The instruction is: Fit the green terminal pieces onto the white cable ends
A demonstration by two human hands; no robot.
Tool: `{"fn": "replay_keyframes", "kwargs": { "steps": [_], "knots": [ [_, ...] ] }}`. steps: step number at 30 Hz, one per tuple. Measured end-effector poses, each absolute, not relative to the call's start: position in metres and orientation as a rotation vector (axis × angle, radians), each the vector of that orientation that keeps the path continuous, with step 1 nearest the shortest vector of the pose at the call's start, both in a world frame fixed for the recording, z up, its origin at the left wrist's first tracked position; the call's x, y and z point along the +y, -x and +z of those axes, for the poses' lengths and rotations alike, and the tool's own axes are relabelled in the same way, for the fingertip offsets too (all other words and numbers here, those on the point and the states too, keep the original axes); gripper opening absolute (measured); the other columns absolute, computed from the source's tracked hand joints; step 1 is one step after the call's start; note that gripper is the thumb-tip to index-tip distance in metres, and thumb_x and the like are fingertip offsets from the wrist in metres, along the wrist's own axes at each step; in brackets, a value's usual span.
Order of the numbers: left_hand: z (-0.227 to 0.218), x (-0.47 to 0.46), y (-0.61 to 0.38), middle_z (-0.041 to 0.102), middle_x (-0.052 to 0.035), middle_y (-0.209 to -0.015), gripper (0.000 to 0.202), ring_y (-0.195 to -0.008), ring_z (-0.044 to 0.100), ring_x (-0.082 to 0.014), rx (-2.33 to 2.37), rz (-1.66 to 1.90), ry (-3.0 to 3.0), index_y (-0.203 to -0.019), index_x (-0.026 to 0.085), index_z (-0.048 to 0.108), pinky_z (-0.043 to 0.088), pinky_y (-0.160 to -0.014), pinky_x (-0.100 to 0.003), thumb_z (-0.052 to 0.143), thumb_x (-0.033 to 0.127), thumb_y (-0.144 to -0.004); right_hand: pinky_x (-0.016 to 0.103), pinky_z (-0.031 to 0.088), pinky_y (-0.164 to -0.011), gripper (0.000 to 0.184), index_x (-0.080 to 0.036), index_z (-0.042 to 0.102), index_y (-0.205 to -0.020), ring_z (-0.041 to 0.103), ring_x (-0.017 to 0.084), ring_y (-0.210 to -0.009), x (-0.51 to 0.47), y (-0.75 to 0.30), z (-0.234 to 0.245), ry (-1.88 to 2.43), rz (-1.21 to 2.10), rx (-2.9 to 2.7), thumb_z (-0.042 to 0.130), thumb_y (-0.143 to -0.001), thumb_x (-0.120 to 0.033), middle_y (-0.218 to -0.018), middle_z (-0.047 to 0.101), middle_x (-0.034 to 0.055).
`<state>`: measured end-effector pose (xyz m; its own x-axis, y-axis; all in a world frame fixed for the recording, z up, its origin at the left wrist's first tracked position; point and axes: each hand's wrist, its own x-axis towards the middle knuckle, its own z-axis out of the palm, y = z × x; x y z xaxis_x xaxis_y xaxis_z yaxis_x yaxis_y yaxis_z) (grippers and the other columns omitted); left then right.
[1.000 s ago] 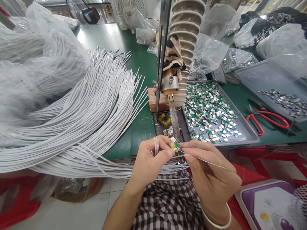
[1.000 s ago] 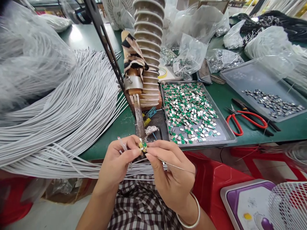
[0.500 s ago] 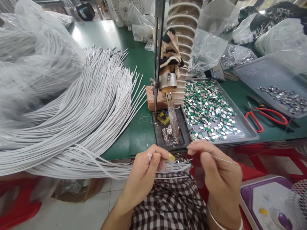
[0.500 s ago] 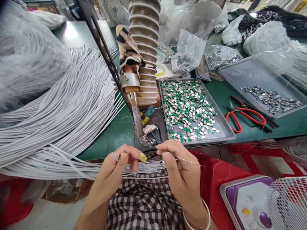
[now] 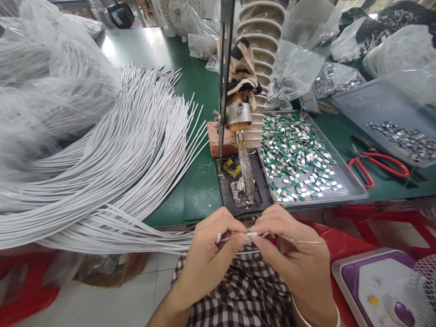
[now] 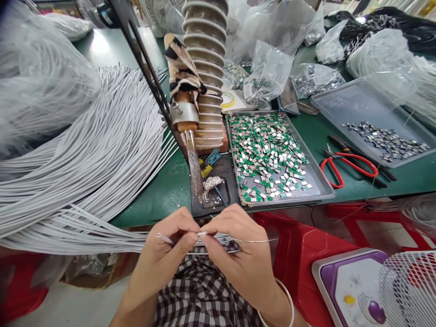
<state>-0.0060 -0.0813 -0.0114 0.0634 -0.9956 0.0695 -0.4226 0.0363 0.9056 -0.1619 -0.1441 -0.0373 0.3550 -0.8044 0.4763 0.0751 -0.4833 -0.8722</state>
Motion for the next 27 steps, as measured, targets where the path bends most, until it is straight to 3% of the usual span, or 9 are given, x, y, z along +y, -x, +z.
{"fn": "replay_keyframes", "kwargs": {
  "steps": [6,14,20,27],
  "knots": [
    [-0.011,-0.089,0.009,0.053,-0.0016,-0.073,0.011,-0.067,0.047,-0.0044,-1.433,-0.758,-1.477,-0.080,0.014,0.066,0.036,-0.057,-0.014,0.062,0.022,-0.088,0.019,0.052,-0.068,0.025,-0.020,0.070,-0.094,0.061,0.005,-0.075,-0.144,0.164,-0.037,1.651,-1.154,0.576,0.059,-0.081,-0.001,-0.081,0.069,-0.0003],
    [-0.014,-0.089,0.008,0.047,-0.0022,-0.071,0.028,-0.062,0.042,-0.0050,-1.341,-0.871,-1.522,-0.077,0.012,0.062,0.032,-0.054,-0.017,0.060,0.036,-0.089,0.018,0.052,-0.064,0.026,-0.018,0.073,-0.097,0.060,0.005,-0.071,-0.150,0.164,-0.032,1.712,-1.153,0.609,0.058,-0.082,-0.003,-0.080,0.070,0.0023],
    [-0.016,-0.092,0.007,0.048,-0.0026,-0.072,0.029,-0.064,0.042,-0.0054,-1.339,-0.912,-1.538,-0.077,0.012,0.062,0.032,-0.056,-0.017,0.059,0.037,-0.090,0.015,0.050,-0.064,0.030,-0.020,0.073,-0.099,0.060,0.004,-0.071,-0.152,0.164,-0.036,1.672,-1.169,0.570,0.057,-0.082,-0.001,-0.078,0.069,-0.0008],
    [-0.019,-0.094,0.006,0.051,-0.0009,-0.072,0.009,-0.064,0.045,-0.0036,-1.414,-0.798,-1.491,-0.078,0.014,0.067,0.032,-0.055,-0.014,0.068,0.022,-0.083,0.012,0.042,-0.056,0.021,-0.014,0.067,-0.075,0.053,0.001,-0.060,-0.155,0.166,-0.031,1.692,-0.951,0.704,0.051,-0.088,-0.010,-0.065,0.059,-0.0018]
  ]
}}
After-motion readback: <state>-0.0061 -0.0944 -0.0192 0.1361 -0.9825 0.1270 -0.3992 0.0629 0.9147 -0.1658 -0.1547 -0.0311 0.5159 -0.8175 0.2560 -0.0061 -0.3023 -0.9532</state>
